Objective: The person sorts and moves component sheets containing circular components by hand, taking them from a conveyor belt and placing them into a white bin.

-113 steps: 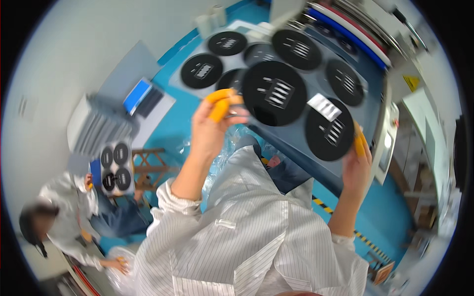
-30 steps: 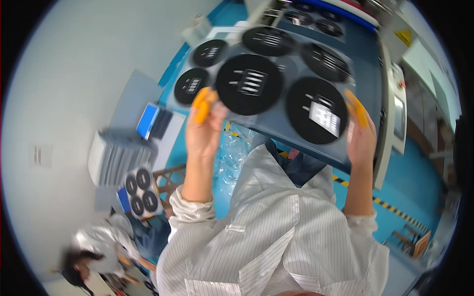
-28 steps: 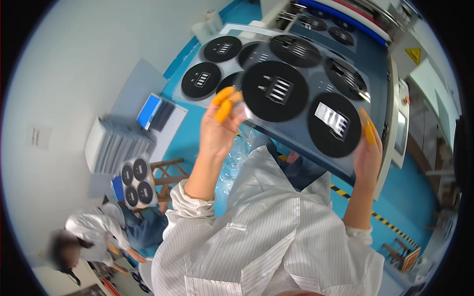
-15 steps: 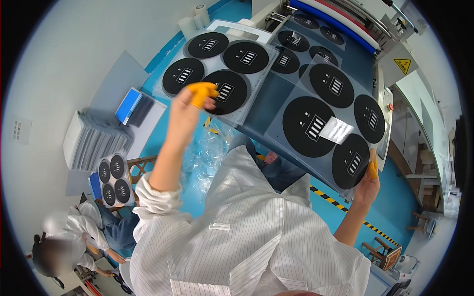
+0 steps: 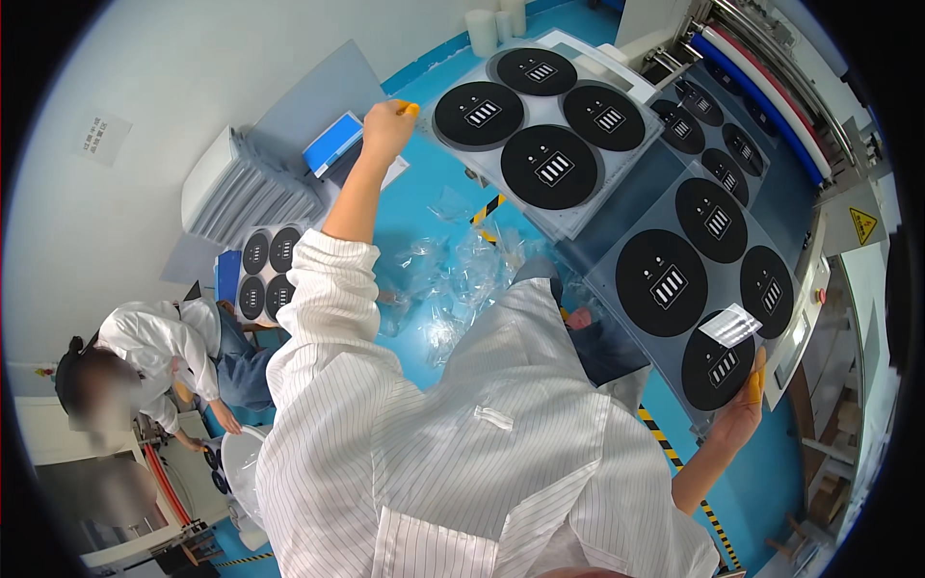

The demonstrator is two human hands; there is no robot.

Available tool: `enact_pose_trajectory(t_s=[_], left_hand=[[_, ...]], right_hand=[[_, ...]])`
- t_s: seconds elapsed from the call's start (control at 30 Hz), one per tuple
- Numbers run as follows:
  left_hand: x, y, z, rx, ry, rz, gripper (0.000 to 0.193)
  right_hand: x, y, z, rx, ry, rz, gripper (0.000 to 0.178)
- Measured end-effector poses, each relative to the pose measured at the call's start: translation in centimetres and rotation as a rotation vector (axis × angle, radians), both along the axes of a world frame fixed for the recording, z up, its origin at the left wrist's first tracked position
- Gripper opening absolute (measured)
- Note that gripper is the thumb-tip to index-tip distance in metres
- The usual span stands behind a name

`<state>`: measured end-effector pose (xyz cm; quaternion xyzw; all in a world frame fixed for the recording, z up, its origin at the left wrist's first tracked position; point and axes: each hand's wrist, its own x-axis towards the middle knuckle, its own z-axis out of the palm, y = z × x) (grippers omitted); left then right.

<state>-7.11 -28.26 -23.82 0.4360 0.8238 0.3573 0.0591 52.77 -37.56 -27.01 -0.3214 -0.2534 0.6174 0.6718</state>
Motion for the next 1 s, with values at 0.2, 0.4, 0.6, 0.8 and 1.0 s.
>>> enact_pose_trajectory(t_s=[0.2, 0.4, 0.6, 0.8, 1.0], left_hand=[[0.4, 1.1, 2.0, 0.252, -0.557, -0.138, 0.025], [-2.5, 1.7, 2.4, 0.682, -1.651, -0.532, 0.016], [0.3, -1.5, 4.7, 0.851, -1.983, -0.687, 0.018], [4.1, -3.5, 6.2, 0.892, -2.157, -0.807, 0.021], [4.5, -5.0, 5.7, 0.947, -2.144, -0.738, 0.021]], right_hand=[[-0.9, 0.3, -0.3, -0.028, -0.034, 0.004, 0.04], [-2.0, 0.4, -0.9, -0.014, -0.095, 0.041, 0.038], [-4.4, 1.1, -0.1, -0.154, -0.156, 0.013, 0.036], [-7.9, 3.4, -1.1, -0.141, -0.222, -0.05, 0.045], [-10.2, 5.6, -3.4, -0.225, -0.639, -0.081, 0.043]])
